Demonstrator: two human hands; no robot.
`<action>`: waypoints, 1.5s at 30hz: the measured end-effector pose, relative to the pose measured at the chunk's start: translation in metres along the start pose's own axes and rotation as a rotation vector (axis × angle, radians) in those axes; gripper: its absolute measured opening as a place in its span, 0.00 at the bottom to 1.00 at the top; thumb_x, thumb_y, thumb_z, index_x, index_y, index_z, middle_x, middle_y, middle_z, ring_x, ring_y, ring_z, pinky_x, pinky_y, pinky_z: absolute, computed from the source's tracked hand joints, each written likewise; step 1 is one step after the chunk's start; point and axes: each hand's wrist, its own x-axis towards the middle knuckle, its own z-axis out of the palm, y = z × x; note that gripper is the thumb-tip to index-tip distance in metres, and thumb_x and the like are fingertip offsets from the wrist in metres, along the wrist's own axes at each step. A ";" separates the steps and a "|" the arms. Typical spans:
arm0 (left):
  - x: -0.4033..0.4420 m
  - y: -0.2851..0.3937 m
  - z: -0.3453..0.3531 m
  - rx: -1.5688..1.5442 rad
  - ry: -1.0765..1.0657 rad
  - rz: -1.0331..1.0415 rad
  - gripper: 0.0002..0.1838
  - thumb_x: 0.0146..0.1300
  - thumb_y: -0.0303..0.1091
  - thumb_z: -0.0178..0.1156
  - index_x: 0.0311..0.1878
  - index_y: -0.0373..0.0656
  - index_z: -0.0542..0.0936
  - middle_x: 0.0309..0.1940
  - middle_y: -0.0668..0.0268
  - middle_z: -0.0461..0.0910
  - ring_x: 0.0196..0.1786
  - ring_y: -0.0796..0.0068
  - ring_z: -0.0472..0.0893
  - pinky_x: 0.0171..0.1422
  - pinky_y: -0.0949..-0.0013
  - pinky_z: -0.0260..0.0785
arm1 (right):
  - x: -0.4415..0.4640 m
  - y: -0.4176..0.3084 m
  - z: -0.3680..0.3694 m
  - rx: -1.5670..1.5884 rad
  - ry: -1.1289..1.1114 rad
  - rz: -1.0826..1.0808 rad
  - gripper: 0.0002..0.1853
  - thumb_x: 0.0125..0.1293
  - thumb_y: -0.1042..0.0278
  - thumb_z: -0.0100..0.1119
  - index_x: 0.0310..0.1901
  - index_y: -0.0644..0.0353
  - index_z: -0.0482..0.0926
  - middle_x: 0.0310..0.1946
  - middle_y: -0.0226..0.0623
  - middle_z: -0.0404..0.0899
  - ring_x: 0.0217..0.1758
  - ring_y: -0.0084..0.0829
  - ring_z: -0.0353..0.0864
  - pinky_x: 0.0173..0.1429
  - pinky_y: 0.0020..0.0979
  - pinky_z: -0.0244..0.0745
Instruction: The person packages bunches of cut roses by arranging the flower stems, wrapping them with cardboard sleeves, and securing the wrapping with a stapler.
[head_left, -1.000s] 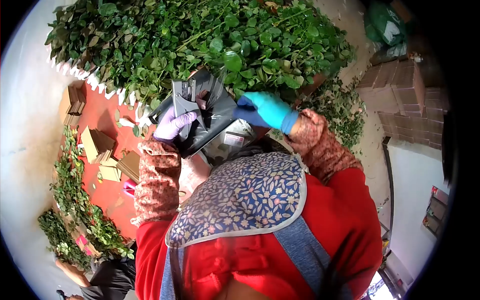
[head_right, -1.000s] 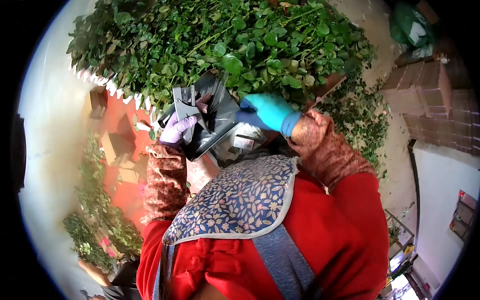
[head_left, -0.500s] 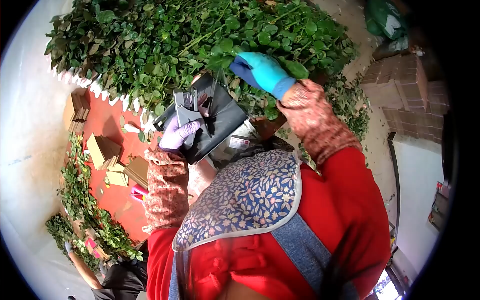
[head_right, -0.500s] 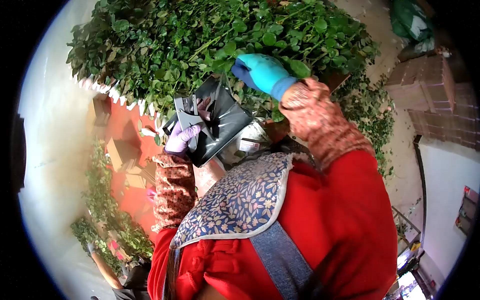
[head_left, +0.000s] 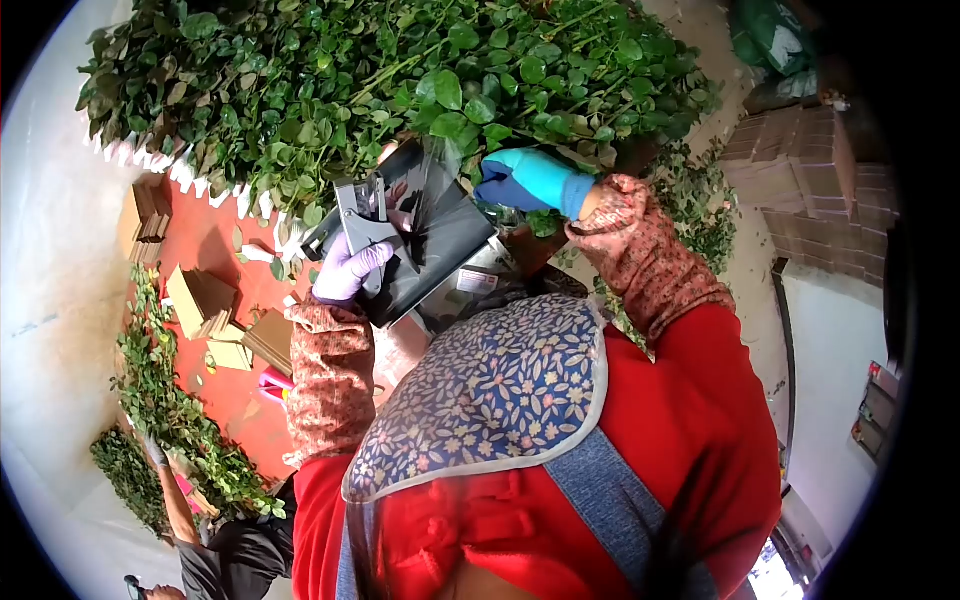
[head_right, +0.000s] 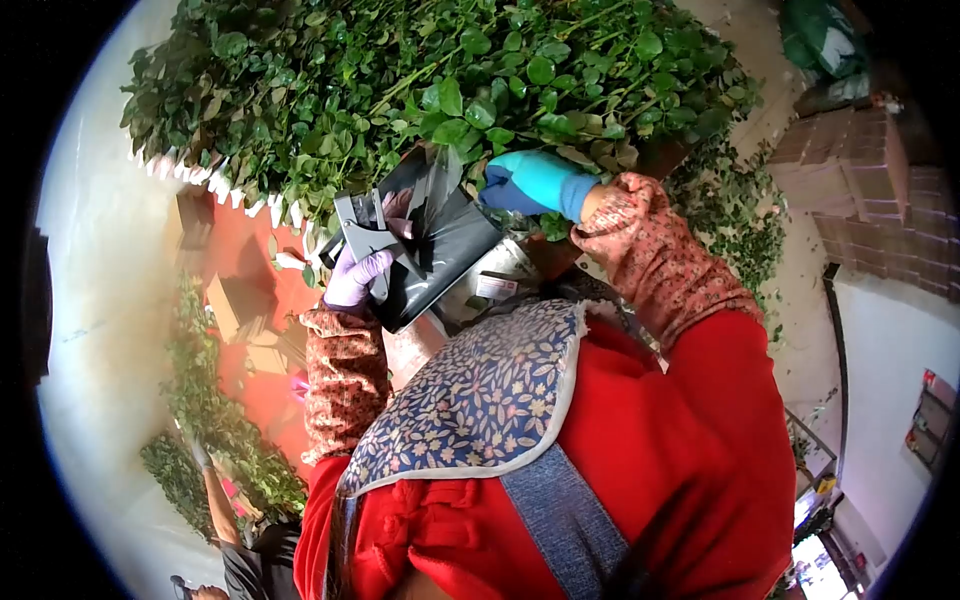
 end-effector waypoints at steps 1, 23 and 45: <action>0.001 0.002 0.002 -0.003 0.000 0.021 0.29 0.58 0.41 0.69 0.59 0.36 0.74 0.52 0.62 0.78 0.57 0.69 0.75 0.65 0.65 0.64 | 0.003 0.001 0.004 0.000 0.006 0.001 0.15 0.59 0.52 0.64 0.38 0.56 0.81 0.33 0.40 0.82 0.35 0.41 0.81 0.43 0.37 0.75; 0.002 -0.029 -0.010 -0.058 0.064 0.052 0.37 0.71 0.54 0.52 0.72 0.34 0.60 0.68 0.58 0.65 0.69 0.67 0.66 0.75 0.64 0.54 | -0.020 -0.104 0.043 -0.053 0.105 -0.247 0.45 0.60 0.38 0.62 0.66 0.68 0.62 0.40 0.52 0.78 0.40 0.38 0.84 0.42 0.34 0.79; 0.035 -0.014 0.015 1.141 0.117 0.294 0.61 0.36 0.55 0.78 0.72 0.40 0.59 0.72 0.51 0.58 0.72 0.48 0.60 0.76 0.55 0.51 | -0.003 -0.025 0.023 1.144 0.223 -0.118 0.33 0.60 0.72 0.61 0.68 0.65 0.63 0.51 0.39 0.77 0.53 0.28 0.77 0.57 0.32 0.74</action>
